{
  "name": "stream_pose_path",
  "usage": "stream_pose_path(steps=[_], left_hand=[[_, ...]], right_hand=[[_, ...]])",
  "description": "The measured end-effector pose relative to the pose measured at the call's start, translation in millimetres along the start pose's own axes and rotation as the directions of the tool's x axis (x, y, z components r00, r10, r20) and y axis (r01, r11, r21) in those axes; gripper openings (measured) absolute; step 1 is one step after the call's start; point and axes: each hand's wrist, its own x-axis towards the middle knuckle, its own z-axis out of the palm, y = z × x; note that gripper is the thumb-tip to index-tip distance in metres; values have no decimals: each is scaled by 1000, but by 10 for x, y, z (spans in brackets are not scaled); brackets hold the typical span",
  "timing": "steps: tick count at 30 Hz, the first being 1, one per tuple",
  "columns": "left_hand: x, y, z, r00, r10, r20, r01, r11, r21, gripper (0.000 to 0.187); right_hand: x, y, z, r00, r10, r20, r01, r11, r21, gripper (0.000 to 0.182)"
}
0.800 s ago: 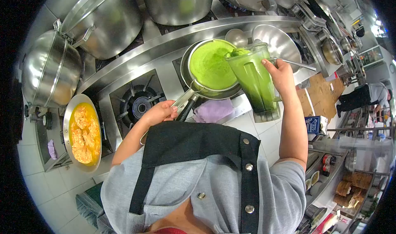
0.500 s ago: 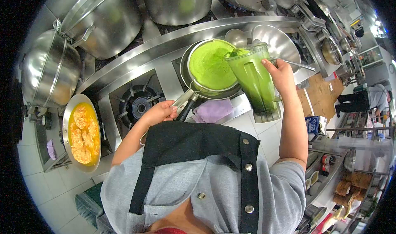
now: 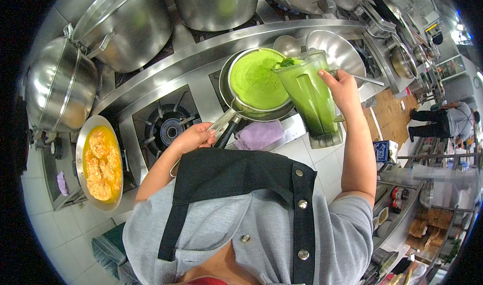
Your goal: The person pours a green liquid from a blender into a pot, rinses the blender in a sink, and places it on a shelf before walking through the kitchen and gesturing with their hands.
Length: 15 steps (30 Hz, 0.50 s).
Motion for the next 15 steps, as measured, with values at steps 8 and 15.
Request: stream_pose_path(steps=[8, 15], left_hand=[[2, -8, -2, 1000, 2, 3, -2, 1000, -6, 13], [-1, 12, 0, 1000, -2, 7, 2, 1000, -7, 10]], right_hand=[[17, 41, 18, 1000, 20, -3, -20, 1000, 4, 37], [-7, 17, 22, 1000, 13, -6, -13, 1000, 11, 41]])
